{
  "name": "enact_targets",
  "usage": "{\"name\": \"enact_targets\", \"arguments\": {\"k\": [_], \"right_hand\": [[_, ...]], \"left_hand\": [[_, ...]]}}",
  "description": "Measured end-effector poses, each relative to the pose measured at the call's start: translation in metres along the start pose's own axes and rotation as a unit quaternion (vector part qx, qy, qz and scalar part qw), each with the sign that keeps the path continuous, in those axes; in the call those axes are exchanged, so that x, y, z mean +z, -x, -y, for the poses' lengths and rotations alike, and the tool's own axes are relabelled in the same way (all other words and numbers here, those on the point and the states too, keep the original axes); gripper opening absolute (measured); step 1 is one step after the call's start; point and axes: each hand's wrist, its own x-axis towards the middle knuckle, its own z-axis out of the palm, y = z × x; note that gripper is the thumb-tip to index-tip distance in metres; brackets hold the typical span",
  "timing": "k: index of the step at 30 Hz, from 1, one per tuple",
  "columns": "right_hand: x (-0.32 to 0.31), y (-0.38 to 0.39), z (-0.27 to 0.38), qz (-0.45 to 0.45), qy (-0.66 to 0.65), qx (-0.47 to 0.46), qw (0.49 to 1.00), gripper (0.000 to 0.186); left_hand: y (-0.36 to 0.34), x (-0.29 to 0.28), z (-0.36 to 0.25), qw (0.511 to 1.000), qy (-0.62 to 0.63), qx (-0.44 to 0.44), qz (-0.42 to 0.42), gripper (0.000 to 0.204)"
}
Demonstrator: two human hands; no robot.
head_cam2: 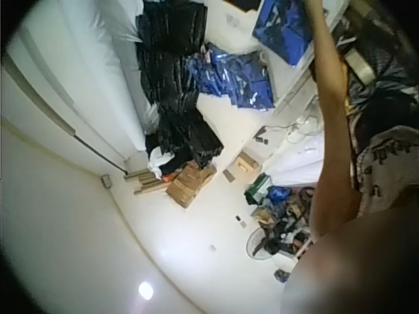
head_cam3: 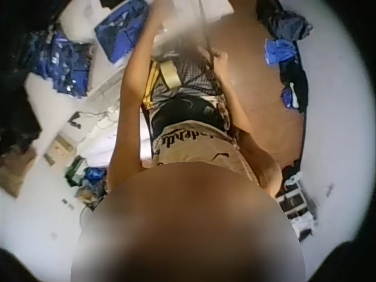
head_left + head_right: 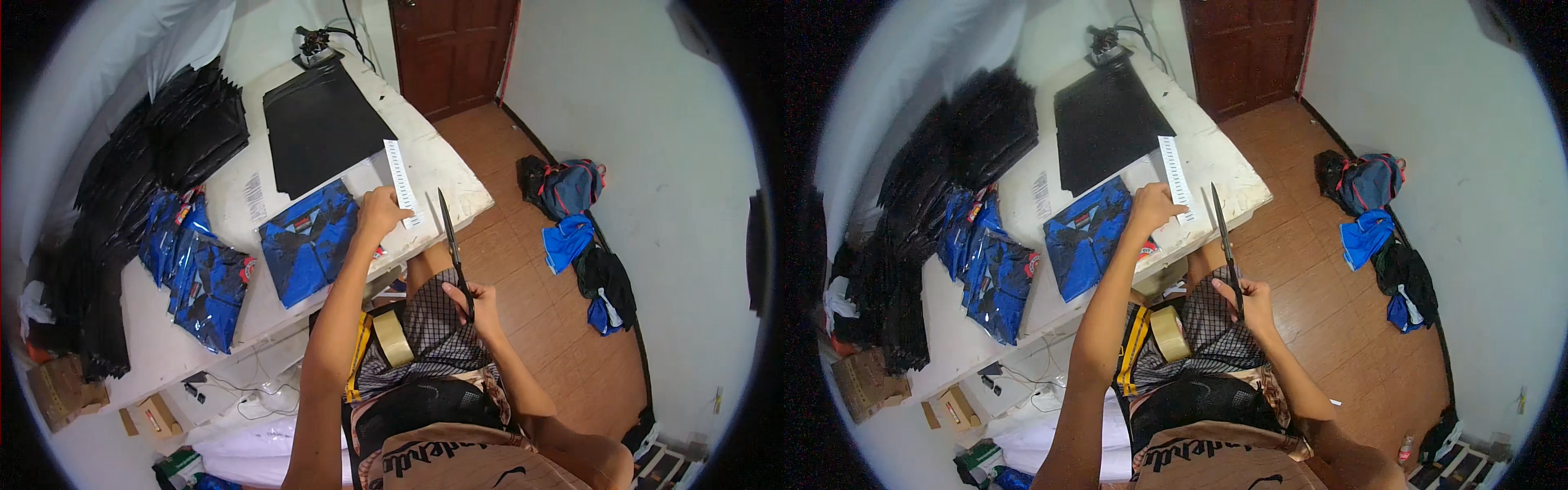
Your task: Folding blue shirts, placing them into plastic shipping bags, and sealing them with tape and labels.
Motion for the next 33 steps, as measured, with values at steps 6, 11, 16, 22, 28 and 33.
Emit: {"name": "enact_targets", "arguments": {"k": [6,11,16,22,28,33], "right_hand": [[-0.024,0.001,-0.001,-0.014,0.041,-0.001,0.999,0.040],[-0.033,-0.007,-0.010,-0.029,0.070,-0.028,0.997,0.039],[-0.038,-0.017,0.005,-0.087,0.122,-0.061,0.987,0.042],[-0.035,-0.044,0.057,-0.164,0.312,-0.146,0.925,0.047],[-0.012,-0.089,0.090,-0.174,0.412,-0.196,0.873,0.036],[-0.005,-0.112,0.068,-0.173,0.448,-0.221,0.849,0.030]], "left_hand": [[0.038,0.018,-0.013,0.985,-0.115,0.007,-0.130,0.048],[0.083,0.046,-0.020,0.939,-0.286,0.121,-0.145,0.055],[0.111,0.062,-0.022,0.944,-0.257,0.137,-0.157,0.045],[0.115,0.054,-0.007,0.947,-0.171,0.186,-0.200,0.034],[0.127,0.048,-0.009,0.946,-0.108,0.173,-0.253,0.024],[0.152,0.035,-0.003,0.933,0.231,-0.012,-0.275,0.023]]}}
